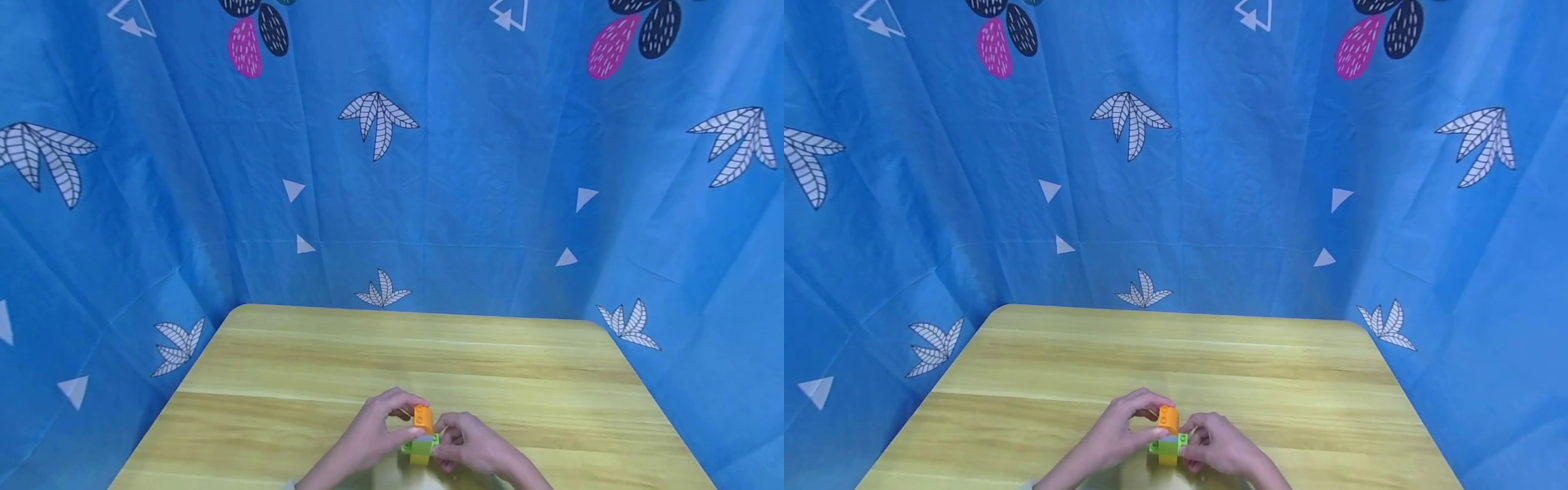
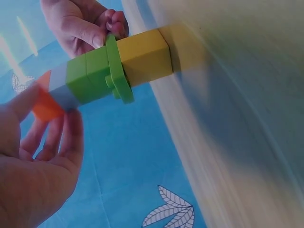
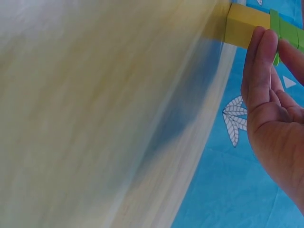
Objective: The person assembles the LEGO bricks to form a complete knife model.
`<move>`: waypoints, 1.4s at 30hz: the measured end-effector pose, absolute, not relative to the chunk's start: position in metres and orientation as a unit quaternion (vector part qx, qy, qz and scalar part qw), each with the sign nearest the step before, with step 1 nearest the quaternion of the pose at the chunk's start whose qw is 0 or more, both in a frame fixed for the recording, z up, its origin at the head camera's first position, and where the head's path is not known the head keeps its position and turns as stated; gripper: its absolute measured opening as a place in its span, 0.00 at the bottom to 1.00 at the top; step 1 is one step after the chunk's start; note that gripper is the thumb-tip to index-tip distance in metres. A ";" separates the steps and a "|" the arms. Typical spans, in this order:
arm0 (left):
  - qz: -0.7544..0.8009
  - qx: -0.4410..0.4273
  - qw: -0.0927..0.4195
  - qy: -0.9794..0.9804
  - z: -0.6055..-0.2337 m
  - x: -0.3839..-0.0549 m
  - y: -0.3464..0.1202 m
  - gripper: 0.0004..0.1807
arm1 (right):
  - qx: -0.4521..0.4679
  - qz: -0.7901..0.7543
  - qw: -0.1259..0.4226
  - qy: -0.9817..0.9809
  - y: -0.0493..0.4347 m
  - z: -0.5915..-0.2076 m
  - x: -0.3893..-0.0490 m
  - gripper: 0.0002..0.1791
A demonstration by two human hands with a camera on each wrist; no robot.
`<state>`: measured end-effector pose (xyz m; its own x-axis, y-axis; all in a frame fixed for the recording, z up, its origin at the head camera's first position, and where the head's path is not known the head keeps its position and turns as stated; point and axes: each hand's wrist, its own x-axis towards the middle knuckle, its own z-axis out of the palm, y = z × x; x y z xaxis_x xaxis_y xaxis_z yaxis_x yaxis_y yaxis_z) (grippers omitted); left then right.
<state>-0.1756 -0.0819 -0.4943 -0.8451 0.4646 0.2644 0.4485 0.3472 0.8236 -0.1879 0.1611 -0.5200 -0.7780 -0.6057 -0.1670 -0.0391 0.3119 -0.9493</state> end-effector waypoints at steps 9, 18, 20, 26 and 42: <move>0.484 0.260 0.023 0.835 -0.498 -0.174 -0.085 0.30 | -0.213 -0.544 0.253 0.771 0.160 -0.520 -0.187 0.12; 0.452 0.229 0.085 0.858 -0.506 -0.174 -0.093 0.31 | -0.204 -0.552 0.253 0.768 0.161 -0.522 -0.186 0.13; 0.448 0.229 0.091 0.860 -0.509 -0.174 -0.094 0.30 | -0.203 -0.552 0.253 0.768 0.161 -0.521 -0.186 0.12; 0.448 0.227 0.092 0.860 -0.517 -0.176 -0.093 0.24 | -0.203 -0.556 0.253 0.765 0.162 -0.520 -0.185 0.13; 0.476 0.213 0.111 0.846 -0.525 -0.177 -0.089 0.19 | -0.207 -0.556 0.250 0.765 0.161 -0.520 -0.185 0.13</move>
